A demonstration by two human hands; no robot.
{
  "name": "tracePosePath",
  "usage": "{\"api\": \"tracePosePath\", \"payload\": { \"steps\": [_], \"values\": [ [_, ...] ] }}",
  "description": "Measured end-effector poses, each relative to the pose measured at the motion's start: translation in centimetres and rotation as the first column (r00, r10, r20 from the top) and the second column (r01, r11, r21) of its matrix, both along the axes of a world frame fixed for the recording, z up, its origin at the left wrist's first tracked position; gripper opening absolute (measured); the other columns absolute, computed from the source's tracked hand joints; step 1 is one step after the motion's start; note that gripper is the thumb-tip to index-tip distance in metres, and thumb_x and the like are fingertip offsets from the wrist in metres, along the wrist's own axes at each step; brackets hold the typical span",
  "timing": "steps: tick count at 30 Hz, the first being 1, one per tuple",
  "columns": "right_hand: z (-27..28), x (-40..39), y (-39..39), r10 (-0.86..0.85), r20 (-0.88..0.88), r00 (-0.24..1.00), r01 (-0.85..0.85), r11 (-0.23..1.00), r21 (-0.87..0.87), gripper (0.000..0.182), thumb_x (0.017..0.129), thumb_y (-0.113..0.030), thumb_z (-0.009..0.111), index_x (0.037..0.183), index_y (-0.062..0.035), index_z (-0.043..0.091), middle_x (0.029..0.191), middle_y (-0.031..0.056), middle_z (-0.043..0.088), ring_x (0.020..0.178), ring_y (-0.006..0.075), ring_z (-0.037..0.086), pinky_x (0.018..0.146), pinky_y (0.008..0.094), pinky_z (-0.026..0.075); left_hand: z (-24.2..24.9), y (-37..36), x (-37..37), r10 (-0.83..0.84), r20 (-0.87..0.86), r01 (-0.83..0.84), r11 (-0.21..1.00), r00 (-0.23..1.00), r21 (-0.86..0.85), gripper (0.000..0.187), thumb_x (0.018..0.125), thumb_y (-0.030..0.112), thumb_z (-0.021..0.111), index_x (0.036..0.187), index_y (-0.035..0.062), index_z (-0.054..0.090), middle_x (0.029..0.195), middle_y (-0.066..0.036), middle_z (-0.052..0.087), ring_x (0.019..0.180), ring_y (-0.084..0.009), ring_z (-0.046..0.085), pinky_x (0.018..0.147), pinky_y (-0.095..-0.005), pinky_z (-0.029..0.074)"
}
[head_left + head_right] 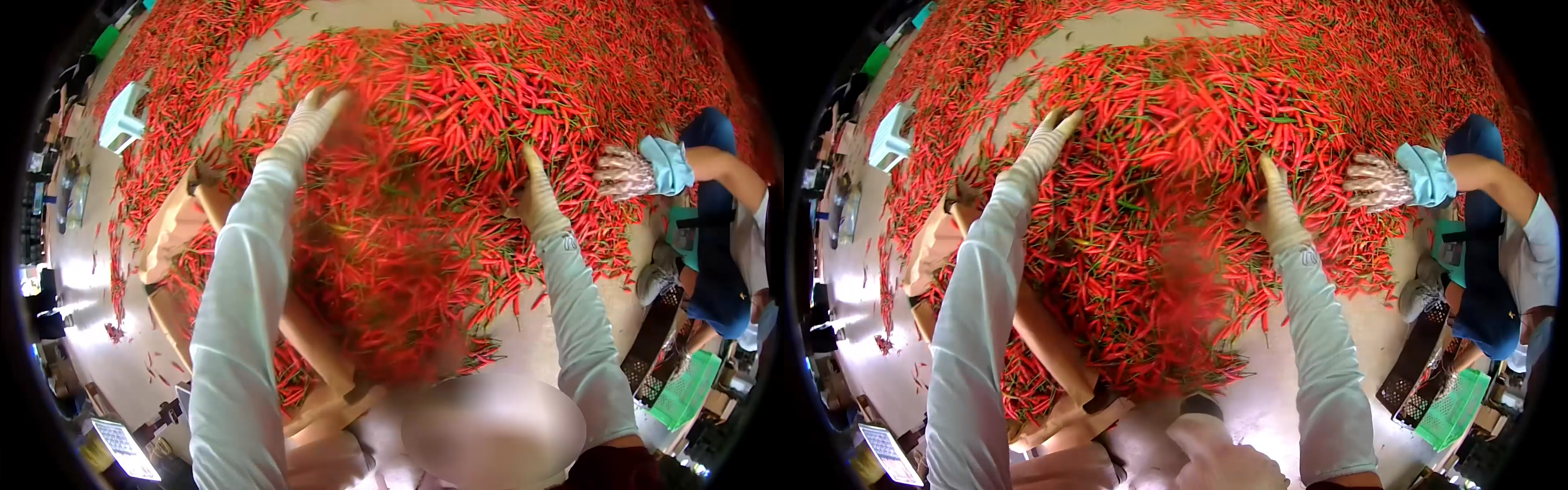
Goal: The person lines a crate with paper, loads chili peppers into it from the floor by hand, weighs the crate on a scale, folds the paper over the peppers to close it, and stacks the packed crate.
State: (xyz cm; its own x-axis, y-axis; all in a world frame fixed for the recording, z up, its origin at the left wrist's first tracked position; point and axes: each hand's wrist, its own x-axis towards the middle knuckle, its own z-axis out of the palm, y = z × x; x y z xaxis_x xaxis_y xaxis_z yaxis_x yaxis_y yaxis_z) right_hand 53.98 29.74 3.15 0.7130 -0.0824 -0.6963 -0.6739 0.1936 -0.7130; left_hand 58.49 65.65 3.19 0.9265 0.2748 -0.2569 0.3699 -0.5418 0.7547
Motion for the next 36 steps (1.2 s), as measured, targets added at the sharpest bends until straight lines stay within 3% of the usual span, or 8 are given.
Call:
{"api": "tracePosePath", "payload": {
  "steps": [6, 8, 9, 20, 24, 26, 29, 36],
  "values": [
    [-5.1, 3.0, -2.0, 0.213, -0.003, 0.977, -0.212, 0.970, -0.121, 0.090, 0.087, -0.069, 0.039, 0.153, -0.0226, -0.002, 0.160, 0.0062, 0.003, 0.145, 0.0320, 0.010, 0.108, 0.0679, 0.012, -1.1, -4.1, 0.1, -0.008, -0.090, 0.007, 1.000, 0.996, -0.010, 0.112, 0.062, 0.074, 0.067, 0.151, 0.0228, 0.022, 0.156, -0.020, 0.014, 0.144, -0.0370, 0.011, 0.115, -0.0501, 0.019],
    [-4.4, 3.4, -1.2, 0.260, 0.025, 0.965, -0.251, 0.949, -0.189, 0.086, 0.090, -0.068, 0.034, 0.153, -0.0220, -0.001, 0.160, 0.0054, 0.004, 0.145, 0.0310, 0.012, 0.108, 0.0676, 0.013, -1.4, -6.2, -1.2, -0.014, -0.082, 0.010, 0.999, 0.997, -0.048, 0.110, 0.061, 0.067, 0.072, 0.148, 0.0133, 0.030, 0.147, -0.021, 0.032, 0.136, -0.0353, 0.030, 0.111, -0.0471, 0.028],
    [-3.8, 3.4, -0.7, 0.280, 0.035, 0.959, -0.268, 0.941, -0.208, 0.084, 0.091, -0.067, 0.033, 0.153, -0.0218, -0.001, 0.160, 0.0052, 0.004, 0.145, 0.0307, 0.012, 0.108, 0.0675, 0.014, -4.0, -6.2, -1.2, -0.178, 0.023, 0.170, 0.887, 0.984, -0.430, 0.098, 0.066, 0.053, 0.078, 0.144, 0.0098, 0.036, 0.133, -0.017, 0.050, 0.123, -0.0290, 0.047, 0.106, -0.0414, 0.036],
    [-3.8, 1.0, 0.4, 0.104, 0.066, 0.992, -0.095, 0.986, -0.136, 0.116, 0.073, -0.074, 0.058, 0.152, -0.0079, 0.005, 0.158, 0.0142, 0.012, 0.143, 0.0345, 0.015, 0.111, 0.0585, 0.018, -1.6, -12.7, -5.4, -0.058, 0.069, 0.090, 0.706, 0.996, -0.703, 0.057, 0.078, 0.029, 0.078, 0.126, 0.0096, 0.055, 0.114, -0.003, 0.062, 0.103, -0.0170, 0.056, 0.088, -0.0353, 0.045],
    [-13.1, 0.0, -3.1, 0.649, 0.686, 0.330, -0.498, 0.737, -0.458, 0.106, 0.081, -0.069, 0.052, 0.152, -0.0080, 0.003, 0.157, 0.0149, 0.013, 0.144, 0.0329, 0.013, 0.112, 0.0576, 0.016, -5.0, -13.5, -7.3, -0.103, 0.263, 0.263, 0.664, 0.959, -0.699, 0.054, 0.079, 0.023, 0.076, 0.127, 0.0096, 0.053, 0.110, -0.002, 0.063, 0.102, -0.0158, 0.057, 0.088, -0.0323, 0.045],
    [-4.4, -0.9, 0.4, 0.223, 0.235, 0.946, -0.229, 0.973, 0.001, 0.103, 0.083, -0.069, 0.050, 0.152, -0.0091, 0.003, 0.158, 0.0131, 0.010, 0.145, 0.0325, 0.009, 0.113, 0.0574, 0.013, -3.0, -12.4, -7.4, -0.043, 0.207, 0.168, 0.749, 0.977, -0.640, 0.060, 0.077, 0.026, 0.078, 0.129, 0.0098, 0.052, 0.112, -0.002, 0.063, 0.105, -0.0178, 0.056, 0.092, -0.0338, 0.044],
    [-0.1, -1.9, 2.4, 0.140, 0.178, 0.974, -0.148, 0.988, 0.038, 0.111, 0.076, -0.072, 0.057, 0.153, -0.0168, 0.000, 0.158, 0.0120, 0.010, 0.143, 0.0328, 0.013, 0.107, 0.0573, 0.021, -2.1, -12.0, -5.6, -0.163, -0.136, 0.033, 0.751, 0.977, -0.660, 0.069, 0.073, 0.037, 0.080, 0.129, 0.0083, 0.053, 0.117, -0.004, 0.062, 0.108, -0.0188, 0.055, 0.094, -0.0363, 0.042],
    [-2.1, -5.0, -0.1, 0.139, 0.220, 0.966, -0.158, 0.985, 0.071, 0.101, 0.079, -0.062, 0.061, 0.153, -0.0141, 0.010, 0.154, 0.0119, 0.025, 0.141, 0.0280, 0.024, 0.111, 0.0473, 0.024, -3.3, -13.0, -10.6, -0.155, -0.074, 0.056, 0.699, 0.985, -0.713, 0.058, 0.075, 0.023, 0.079, 0.124, 0.0039, 0.056, 0.113, -0.006, 0.064, 0.103, -0.0177, 0.059, 0.090, -0.0337, 0.046]
  ]
}}
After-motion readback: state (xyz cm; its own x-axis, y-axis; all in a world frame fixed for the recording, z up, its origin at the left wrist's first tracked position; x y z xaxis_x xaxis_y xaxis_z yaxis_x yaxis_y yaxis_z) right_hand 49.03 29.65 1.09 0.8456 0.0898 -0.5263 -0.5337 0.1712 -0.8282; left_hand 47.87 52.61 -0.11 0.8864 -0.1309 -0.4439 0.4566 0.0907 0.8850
